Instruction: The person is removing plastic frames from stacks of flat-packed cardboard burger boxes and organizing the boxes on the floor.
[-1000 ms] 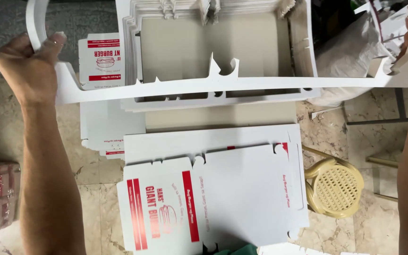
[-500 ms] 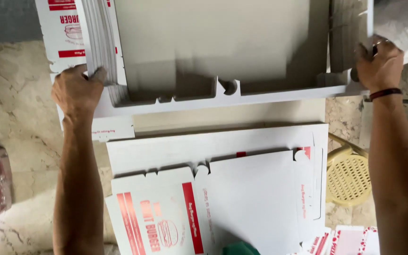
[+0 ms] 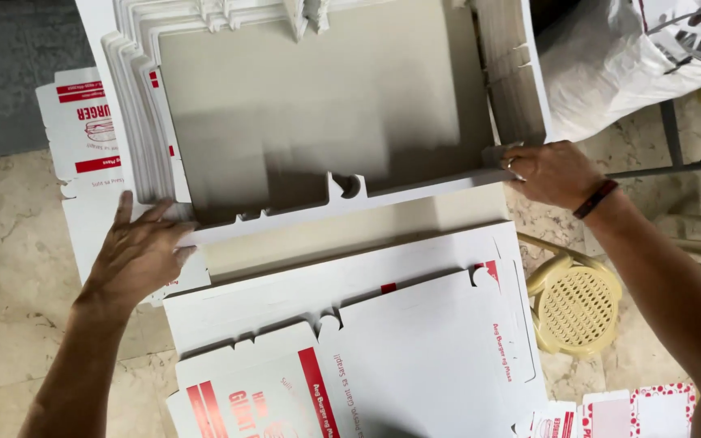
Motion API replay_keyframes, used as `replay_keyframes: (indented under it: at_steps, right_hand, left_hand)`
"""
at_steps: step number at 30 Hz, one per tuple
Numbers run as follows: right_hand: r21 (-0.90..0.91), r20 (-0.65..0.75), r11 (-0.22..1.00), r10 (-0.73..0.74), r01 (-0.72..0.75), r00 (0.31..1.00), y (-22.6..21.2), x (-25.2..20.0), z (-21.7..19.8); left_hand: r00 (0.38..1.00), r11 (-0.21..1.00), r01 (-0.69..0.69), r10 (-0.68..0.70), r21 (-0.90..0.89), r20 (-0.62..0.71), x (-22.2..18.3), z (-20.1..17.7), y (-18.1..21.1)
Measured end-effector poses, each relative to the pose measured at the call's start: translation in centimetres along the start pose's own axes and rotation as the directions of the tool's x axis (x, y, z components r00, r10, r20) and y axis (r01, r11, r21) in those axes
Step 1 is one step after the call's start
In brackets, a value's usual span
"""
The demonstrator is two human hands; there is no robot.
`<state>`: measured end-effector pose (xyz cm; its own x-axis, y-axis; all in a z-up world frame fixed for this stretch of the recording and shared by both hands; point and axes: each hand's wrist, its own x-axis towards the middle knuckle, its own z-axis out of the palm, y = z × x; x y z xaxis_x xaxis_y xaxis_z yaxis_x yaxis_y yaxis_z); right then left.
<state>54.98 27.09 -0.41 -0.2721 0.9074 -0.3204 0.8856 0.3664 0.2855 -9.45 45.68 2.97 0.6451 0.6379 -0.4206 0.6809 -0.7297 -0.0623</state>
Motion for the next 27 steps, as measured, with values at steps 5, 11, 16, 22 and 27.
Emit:
replay_keyframes:
  at_steps: [5, 11, 16, 22, 27]
  right_hand:
    - [-0.177, 0.094, 0.983, -0.03, 0.047, 0.995, -1.3, 0.6, -3.3]
    - [-0.131, -0.025, 0.987, 0.094, -0.096, 0.995, -2.6, -0.6, -2.8]
    - [0.374, -0.255, 0.892, 0.363, -0.255, 0.896, -11.0, -10.4, -3.1]
    - [0.842, 0.183, 0.216, 0.747, -0.495, 0.639, -27.3, -20.9, 0.2]
    - [0.791, -0.072, 0.39, 0.825, -0.471, 0.561, -32.8, -21.3, 5.5]
  left_hand:
    - [0.999, 0.999, -0.022, 0.023, 0.043, -0.032, 0.0, 1.1, 0.0]
    - [0.984, 0.98, -0.035, 0.068, 0.196, -0.166, -1.0, 1.5, -0.3]
    - [0.897, 0.851, 0.168, -0.341, -0.498, -0.281, -11.4, -1.2, 6.3]
    - [0.505, 0.051, 0.631, -0.785, -0.774, 0.359, -25.3, 18.8, 13.6]
    - [0.431, -0.142, 0.684, -0.713, -0.715, 0.554, -31.4, 17.9, 21.0]
